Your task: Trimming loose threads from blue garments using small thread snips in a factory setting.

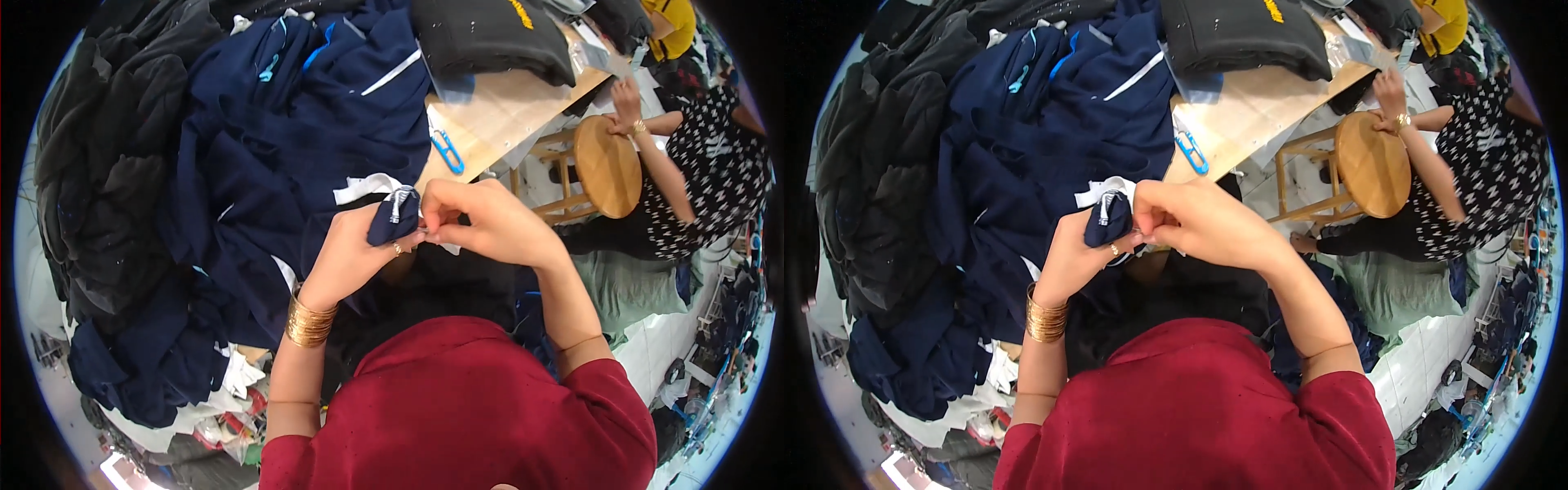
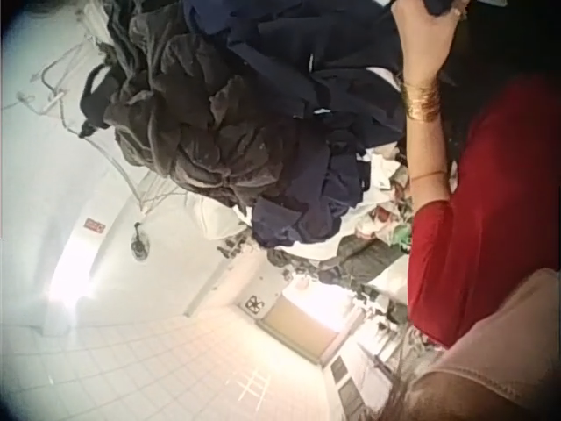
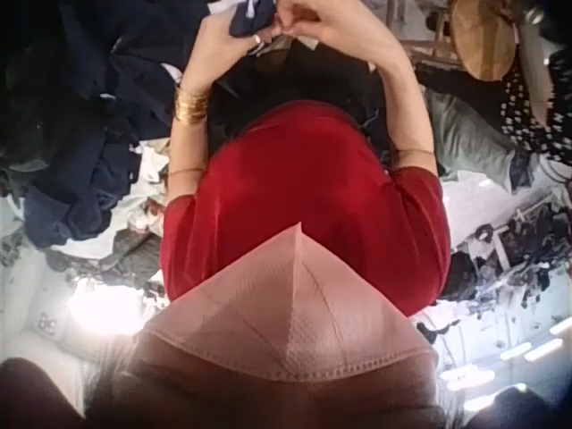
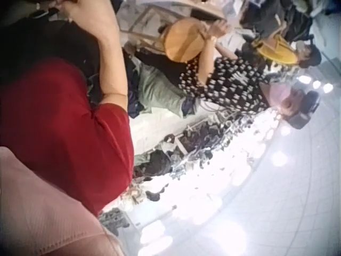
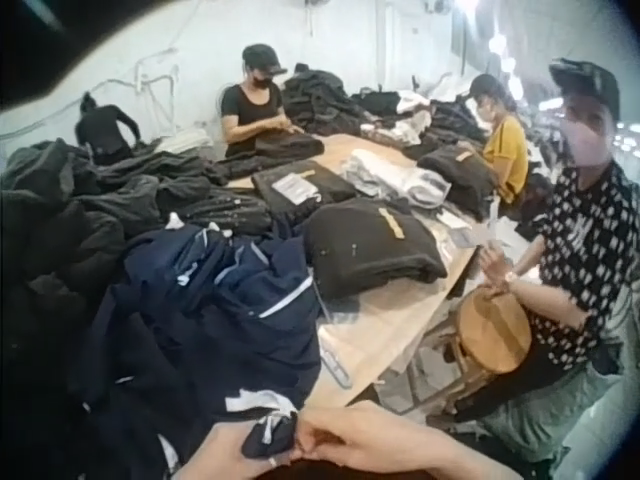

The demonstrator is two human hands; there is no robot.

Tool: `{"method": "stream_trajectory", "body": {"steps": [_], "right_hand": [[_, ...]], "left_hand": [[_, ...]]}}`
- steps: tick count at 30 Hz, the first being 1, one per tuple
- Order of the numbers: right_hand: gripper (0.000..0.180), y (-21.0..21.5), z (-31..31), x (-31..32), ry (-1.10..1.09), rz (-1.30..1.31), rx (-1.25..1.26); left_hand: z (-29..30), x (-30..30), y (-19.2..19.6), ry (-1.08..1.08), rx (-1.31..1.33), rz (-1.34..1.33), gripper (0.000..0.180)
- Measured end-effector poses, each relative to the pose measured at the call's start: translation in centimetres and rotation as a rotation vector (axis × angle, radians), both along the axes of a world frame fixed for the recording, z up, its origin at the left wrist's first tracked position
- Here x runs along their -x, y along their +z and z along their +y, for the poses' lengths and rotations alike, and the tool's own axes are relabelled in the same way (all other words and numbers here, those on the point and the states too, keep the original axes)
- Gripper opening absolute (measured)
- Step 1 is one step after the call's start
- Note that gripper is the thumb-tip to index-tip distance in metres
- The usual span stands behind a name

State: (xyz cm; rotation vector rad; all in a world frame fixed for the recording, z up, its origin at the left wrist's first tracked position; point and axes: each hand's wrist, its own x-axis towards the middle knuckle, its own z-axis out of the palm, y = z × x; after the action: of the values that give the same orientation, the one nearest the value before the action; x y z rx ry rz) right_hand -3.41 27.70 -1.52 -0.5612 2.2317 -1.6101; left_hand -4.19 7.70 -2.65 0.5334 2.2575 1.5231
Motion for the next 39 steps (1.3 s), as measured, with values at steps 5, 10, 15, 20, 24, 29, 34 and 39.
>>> {"method": "stream_trajectory", "body": {"steps": [5, 10, 15, 20, 24, 29, 34, 39], "right_hand": [[0.014, -1.9, 1.3, 1.7, 0.096, -0.131, 0.031], [0.015, -2.7, 2.2, 2.9, 0.189, -0.137, 0.006], [0.015, -8.1, 3.6, 5.6, -0.173, -0.29, 0.35], [0.048, -15.3, 1.9, 7.3, -0.719, 0.576, -0.482], [0.034, -15.4, 2.5, 6.7, -0.525, 0.31, -0.736], [0.019, -13.6, 6.1, 4.8, -0.569, 0.222, -0.663], [0.024, -8.1, 5.4, 0.4, -0.733, -0.105, 0.118], [0.043, -5.4, 1.0, -3.6, -0.337, -0.45, 0.3]], "left_hand": [[1.1, 0.5, -1.0, -0.006, 0.085, -0.095, 0.021], [1.9, 0.6, -2.2, 0.109, -0.041, -0.579, 0.018], [3.1, 0.6, -2.8, 0.34, -0.163, -0.517, 0.014], [3.4, 1.1, -2.7, 0.385, -0.204, -0.533, 0.013], [3.1, 1.3, -2.1, 0.411, -0.246, -0.538, 0.013], [2.7, 1.2, -1.9, 0.399, -0.292, -0.53, 0.014], [2.2, 0.8, -1.8, 0.409, -0.33, -0.492, 0.015], [1.7, 1.0, -1.9, 0.435, -0.309, -0.469, 0.014]]}}
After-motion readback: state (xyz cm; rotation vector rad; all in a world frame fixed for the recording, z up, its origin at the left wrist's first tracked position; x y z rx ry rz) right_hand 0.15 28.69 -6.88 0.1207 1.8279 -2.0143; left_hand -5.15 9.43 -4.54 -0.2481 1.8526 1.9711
